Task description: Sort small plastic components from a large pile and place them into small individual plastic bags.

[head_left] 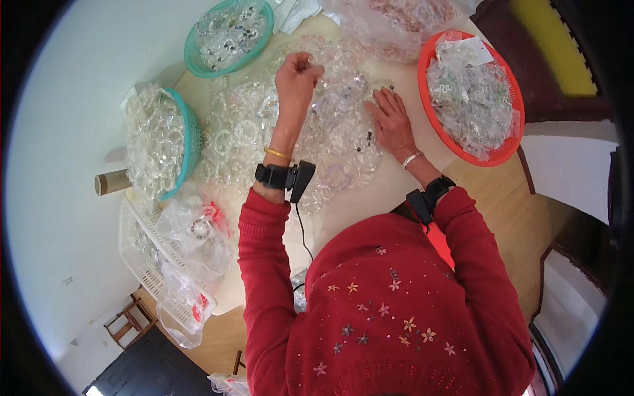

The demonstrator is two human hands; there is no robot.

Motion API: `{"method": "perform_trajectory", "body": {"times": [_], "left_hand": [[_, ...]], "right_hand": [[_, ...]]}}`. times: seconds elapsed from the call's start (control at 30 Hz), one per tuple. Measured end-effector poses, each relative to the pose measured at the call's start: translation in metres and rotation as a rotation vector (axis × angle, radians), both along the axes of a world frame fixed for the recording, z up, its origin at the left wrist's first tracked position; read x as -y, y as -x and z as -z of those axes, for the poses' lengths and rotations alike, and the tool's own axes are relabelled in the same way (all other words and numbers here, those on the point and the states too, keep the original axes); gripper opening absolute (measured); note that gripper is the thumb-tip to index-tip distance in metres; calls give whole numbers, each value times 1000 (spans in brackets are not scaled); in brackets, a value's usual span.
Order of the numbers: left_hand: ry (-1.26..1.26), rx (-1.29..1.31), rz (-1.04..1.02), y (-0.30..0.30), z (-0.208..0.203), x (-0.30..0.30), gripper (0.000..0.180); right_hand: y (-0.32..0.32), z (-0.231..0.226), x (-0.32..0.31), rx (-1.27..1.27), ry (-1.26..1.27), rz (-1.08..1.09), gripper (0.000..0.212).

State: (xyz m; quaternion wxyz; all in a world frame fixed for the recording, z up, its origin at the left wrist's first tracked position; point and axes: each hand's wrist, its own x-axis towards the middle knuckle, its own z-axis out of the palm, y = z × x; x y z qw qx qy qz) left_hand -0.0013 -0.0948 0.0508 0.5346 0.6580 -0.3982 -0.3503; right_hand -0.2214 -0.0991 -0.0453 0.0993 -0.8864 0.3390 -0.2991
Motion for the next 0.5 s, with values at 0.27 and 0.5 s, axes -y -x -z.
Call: {"method": "perform_trajectory", "body": {"times": [0.27,0.5], "left_hand": [[151,1116,17,-42,45,48,37],[-171,1114,114,-62,42,57,33]], "right_hand": [[-1,-4,-2,0,-40,7,35],[-3,-10,-3,-19,-73,9,35]]}}
